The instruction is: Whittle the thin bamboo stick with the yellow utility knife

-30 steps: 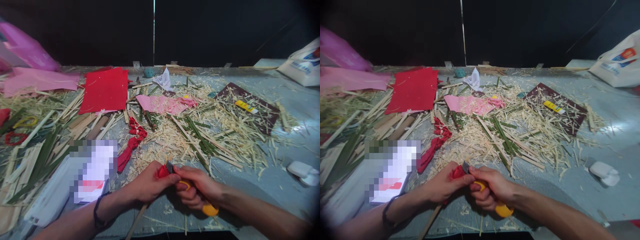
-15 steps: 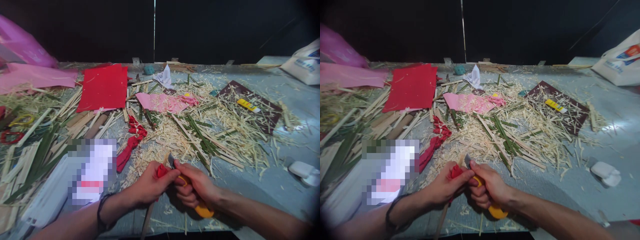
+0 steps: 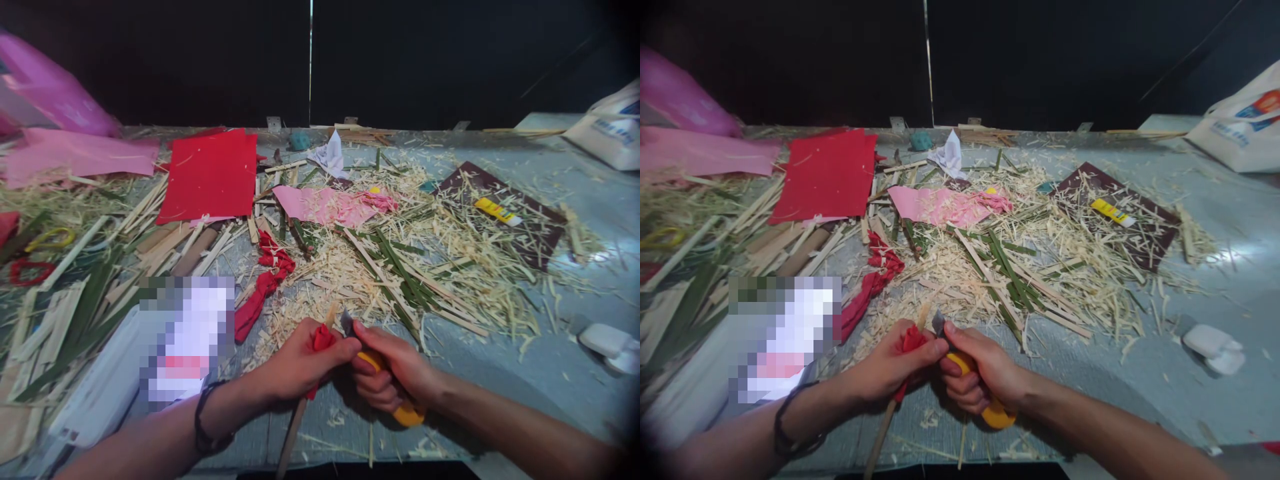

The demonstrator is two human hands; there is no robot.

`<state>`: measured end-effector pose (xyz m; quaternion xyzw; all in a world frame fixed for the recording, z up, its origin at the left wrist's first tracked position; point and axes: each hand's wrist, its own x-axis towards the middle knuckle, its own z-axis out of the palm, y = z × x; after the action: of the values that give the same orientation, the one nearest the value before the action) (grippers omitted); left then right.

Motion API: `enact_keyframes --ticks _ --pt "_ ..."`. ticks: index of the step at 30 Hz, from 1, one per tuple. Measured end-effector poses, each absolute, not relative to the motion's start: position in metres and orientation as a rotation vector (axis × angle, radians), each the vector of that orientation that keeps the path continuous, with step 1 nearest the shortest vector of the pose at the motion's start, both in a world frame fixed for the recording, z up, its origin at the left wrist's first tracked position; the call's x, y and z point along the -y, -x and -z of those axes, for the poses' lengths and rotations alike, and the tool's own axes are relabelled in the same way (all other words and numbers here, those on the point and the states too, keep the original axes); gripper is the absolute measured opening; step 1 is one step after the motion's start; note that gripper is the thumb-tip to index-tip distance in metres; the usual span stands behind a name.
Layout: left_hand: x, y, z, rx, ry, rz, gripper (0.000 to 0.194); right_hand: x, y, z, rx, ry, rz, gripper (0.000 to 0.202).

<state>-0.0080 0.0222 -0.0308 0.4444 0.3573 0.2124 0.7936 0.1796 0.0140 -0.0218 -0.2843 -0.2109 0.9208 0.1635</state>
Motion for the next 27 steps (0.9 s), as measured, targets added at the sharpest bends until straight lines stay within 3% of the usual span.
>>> enact_keyframes --ticks 7,15,18,27 --pt "-0.022 0.008 0.026 -0.703 -0.880 -0.492 0.049 -0.014 -0.181 0.019 0.603 0.846 -2.572 0.061" --pt "-0.022 0.004 0.021 -0.705 -0.815 -0.541 0.053 -0.020 -0.181 0.012 1.020 1.228 -1.590 0.047" --pt "-0.022 0.001 0.019 -0.753 -0.813 -0.609 0.042 -0.020 -0.182 0.005 1.296 1.324 -1.316 0.047" --pt "-0.024 0.007 0.018 -0.779 -0.962 -0.548 0.036 -0.031 -0.167 0.003 1.440 1.332 -1.151 0.053"
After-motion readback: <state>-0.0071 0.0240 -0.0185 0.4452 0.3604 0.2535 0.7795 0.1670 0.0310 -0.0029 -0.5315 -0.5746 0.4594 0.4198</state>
